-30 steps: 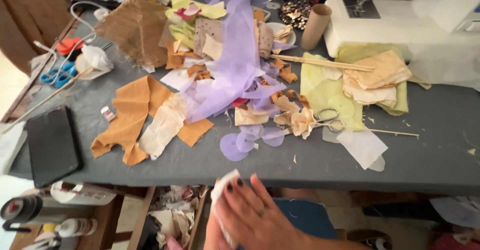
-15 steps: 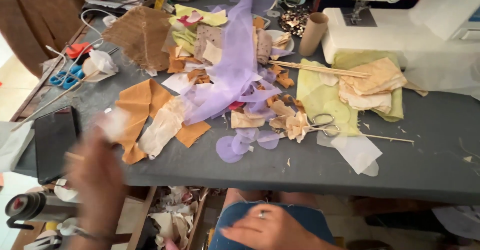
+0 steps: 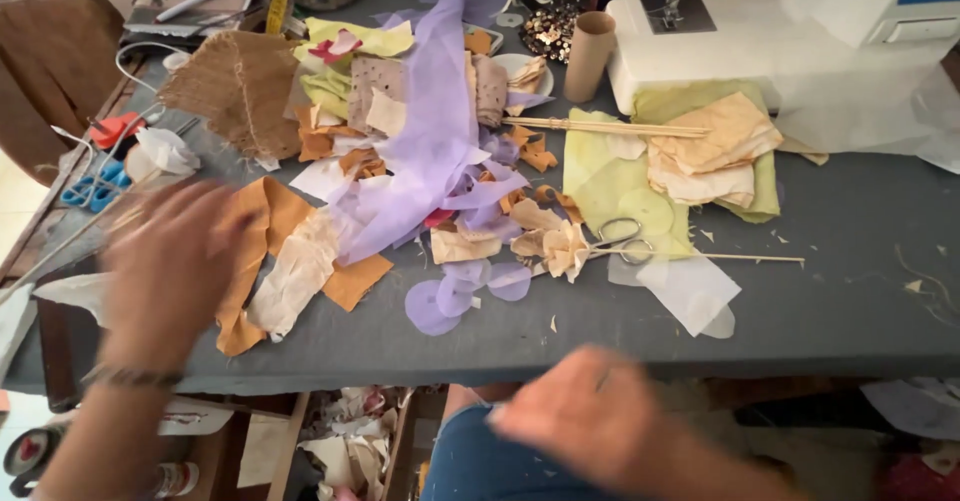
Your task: Attaching fabric petals to a wooden stick using a hot glue gun to assemble a decorative flower.
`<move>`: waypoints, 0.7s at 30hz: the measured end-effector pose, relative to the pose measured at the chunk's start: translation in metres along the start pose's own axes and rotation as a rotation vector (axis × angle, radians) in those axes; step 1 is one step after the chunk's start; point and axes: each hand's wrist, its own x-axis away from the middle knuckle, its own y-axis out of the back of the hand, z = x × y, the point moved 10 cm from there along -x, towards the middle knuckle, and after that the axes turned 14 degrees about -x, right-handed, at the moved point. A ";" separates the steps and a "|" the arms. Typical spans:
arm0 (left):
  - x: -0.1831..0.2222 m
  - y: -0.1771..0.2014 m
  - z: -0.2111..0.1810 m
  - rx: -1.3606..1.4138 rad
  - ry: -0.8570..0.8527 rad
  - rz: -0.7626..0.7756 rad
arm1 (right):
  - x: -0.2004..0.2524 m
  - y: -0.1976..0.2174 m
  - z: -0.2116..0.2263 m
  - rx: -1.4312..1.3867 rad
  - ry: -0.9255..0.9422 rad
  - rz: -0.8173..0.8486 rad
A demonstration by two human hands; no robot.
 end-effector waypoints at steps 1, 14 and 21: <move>-0.018 0.017 -0.026 0.187 -0.049 -0.059 | -0.012 0.014 -0.007 0.162 0.021 0.012; -0.186 -0.034 -0.207 0.070 -0.120 -0.091 | -0.037 0.128 -0.235 0.425 -0.298 -0.279; -0.190 -0.011 -0.161 0.442 -0.121 -0.075 | -0.040 0.124 -0.230 0.391 -0.277 -0.276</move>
